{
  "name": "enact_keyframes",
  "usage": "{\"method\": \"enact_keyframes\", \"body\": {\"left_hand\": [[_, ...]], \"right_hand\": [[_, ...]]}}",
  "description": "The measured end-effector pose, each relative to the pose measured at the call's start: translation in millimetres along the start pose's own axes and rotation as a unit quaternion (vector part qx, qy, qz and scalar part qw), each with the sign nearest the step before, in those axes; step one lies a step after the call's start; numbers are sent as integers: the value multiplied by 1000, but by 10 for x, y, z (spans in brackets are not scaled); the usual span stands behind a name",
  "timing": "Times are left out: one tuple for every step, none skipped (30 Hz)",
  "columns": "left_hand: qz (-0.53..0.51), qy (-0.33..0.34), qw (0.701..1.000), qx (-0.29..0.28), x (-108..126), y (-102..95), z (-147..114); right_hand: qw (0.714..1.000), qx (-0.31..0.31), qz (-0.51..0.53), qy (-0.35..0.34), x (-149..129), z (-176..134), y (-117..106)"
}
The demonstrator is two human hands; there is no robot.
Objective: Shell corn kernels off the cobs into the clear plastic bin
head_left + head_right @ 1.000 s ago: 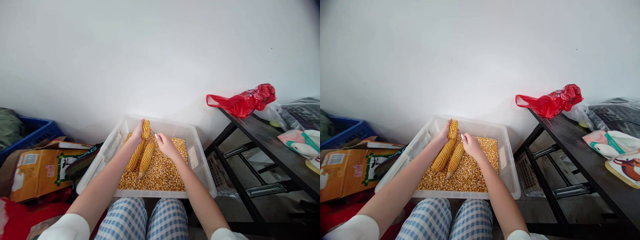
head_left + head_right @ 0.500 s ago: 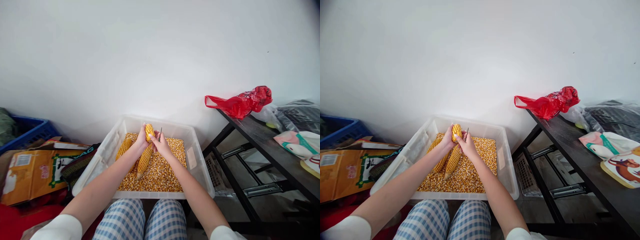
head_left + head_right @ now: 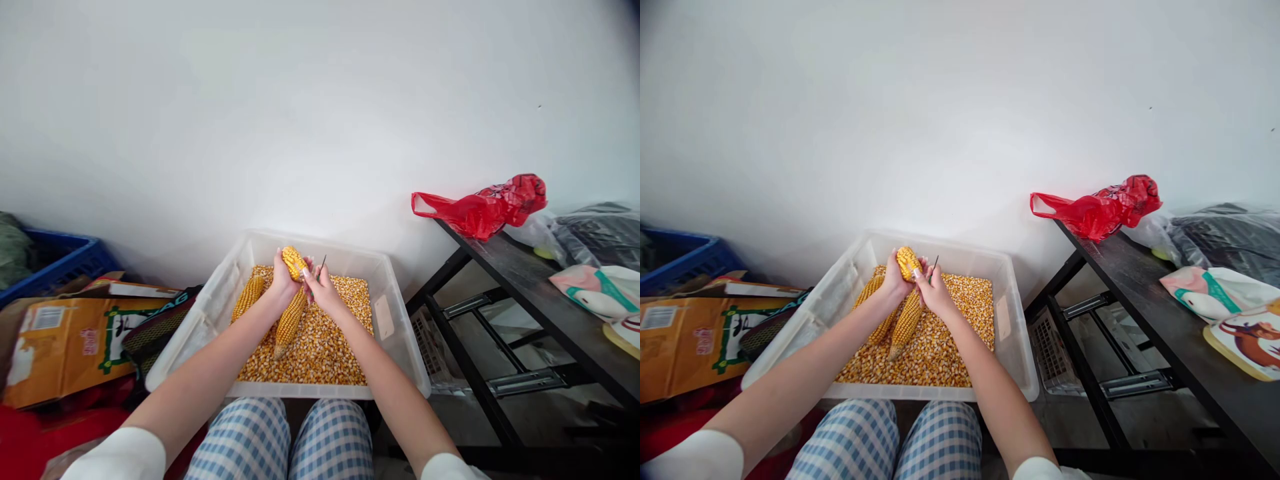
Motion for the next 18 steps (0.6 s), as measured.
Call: {"method": "enact_keyframes", "body": {"left_hand": [[15, 8, 1000, -8, 32, 12, 6], [30, 12, 999, -15, 54, 23, 12], [48, 11, 999, -20, 65, 33, 19], [70, 10, 997, -25, 74, 41, 27], [95, 14, 995, -30, 87, 50, 34], [121, 24, 992, -36, 107, 63, 39], [144, 43, 988, -43, 139, 79, 41], [165, 66, 983, -50, 175, 96, 40], [184, 89, 977, -56, 210, 113, 35], [202, 108, 972, -61, 238, 125, 29], [217, 122, 966, -64, 257, 132, 25], [230, 131, 962, -65, 270, 132, 24], [243, 137, 958, -66, 279, 128, 25], [254, 141, 955, -67, 286, 124, 29], [263, 145, 951, -70, 291, 121, 35], [271, 148, 948, -72, 296, 118, 42], [279, 152, 945, -74, 301, 115, 49], [287, 156, 942, -74, 308, 112, 56]], "right_hand": [[1000, 22, -17, -3, -29, -9, -78], [997, 50, -53, -10, -70, -25, -173], [993, 77, -93, -18, -115, -44, -268], [986, 95, -137, -28, -160, -64, -348], [977, 104, -183, -39, -203, -82, -406], [967, 103, -228, -52, -239, -94, -441], [955, 98, -272, -64, -268, -104, -457], [944, 89, -309, -77, -290, -110, -459], [933, 83, -339, -89, -307, -116, -457], [924, 79, -361, -98, -320, -121, -455], [918, 76, -375, -105, -331, -126, -453], [913, 77, -386, -110, -341, -131, -455], [908, 78, -395, -112, -351, -136, -459], [904, 80, -404, -113, -362, -142, -464], [900, 82, -413, -115, -376, -148, -468], [895, 83, -422, -118, -393, -155, -471], [891, 85, -429, -124, -411, -162, -472], [887, 85, -434, -130, -429, -169, -470]]}}
Point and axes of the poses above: each hand's wrist, its own z-axis towards the middle knuckle, its own y-axis out of the palm, x = y × z, the point moved 9 cm from there along z, towards the middle knuckle, and after that the axes turned 9 degrees about -z, right-handed, at the moved point
